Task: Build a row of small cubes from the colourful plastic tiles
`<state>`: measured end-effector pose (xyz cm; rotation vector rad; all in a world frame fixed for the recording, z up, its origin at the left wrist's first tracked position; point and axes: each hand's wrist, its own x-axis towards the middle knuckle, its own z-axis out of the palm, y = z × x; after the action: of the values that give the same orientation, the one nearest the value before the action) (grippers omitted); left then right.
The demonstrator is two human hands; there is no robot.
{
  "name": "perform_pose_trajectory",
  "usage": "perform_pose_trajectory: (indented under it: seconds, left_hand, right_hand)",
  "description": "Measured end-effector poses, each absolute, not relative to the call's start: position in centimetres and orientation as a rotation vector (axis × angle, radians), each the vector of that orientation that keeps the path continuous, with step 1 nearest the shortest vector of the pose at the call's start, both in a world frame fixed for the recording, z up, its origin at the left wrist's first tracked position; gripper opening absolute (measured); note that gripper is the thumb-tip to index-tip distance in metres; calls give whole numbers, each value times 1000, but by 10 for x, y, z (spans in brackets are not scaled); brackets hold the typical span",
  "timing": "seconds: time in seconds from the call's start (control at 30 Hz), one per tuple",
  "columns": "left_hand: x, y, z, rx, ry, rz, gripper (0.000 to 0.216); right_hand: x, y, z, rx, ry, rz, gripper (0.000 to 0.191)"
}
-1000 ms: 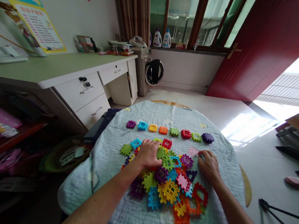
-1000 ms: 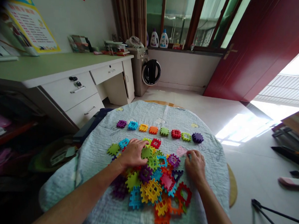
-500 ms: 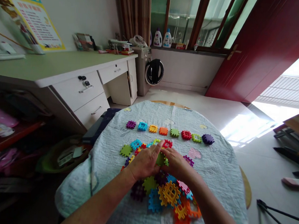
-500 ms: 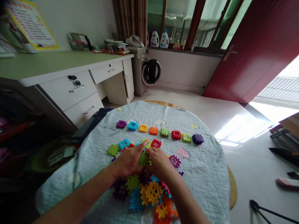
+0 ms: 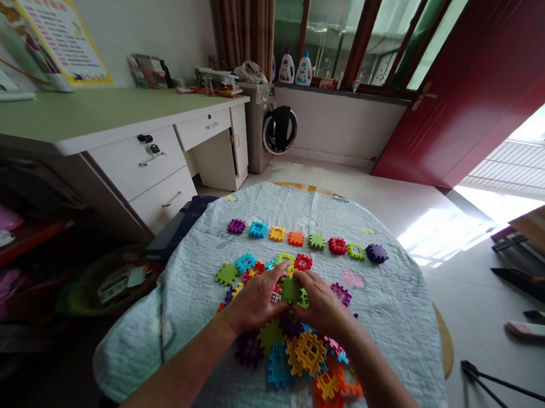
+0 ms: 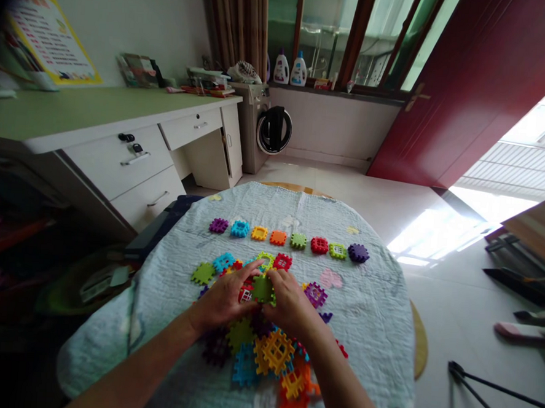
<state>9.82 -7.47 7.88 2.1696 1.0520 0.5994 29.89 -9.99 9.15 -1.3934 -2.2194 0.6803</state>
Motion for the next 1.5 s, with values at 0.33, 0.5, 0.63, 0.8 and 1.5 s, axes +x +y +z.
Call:
perform_pose_trajectory:
  seconds: [0.33,0.5,0.63,0.8,1.5]
  left_hand:
    - [103,-73,73,2335,1006,661,49]
    - [75,-55,68,2337,1245,884,48]
    - [27,-19,49,2212,1632,1074,40]
    - [-9,7,14,2135,1861,1050,39]
    - [-11,4,3,2054,1891,1098,21]
  right_hand:
    - [294,-94,88,-1486,-2228,647,42]
    - [320,-63,89,-1570,-2213,524,42]
    - [359,-15,90,-1761,-2149,279,41]
    - [386,35,77,-1932,-2121,196,47]
    - [384,63,61,-2058,-2262,244,66]
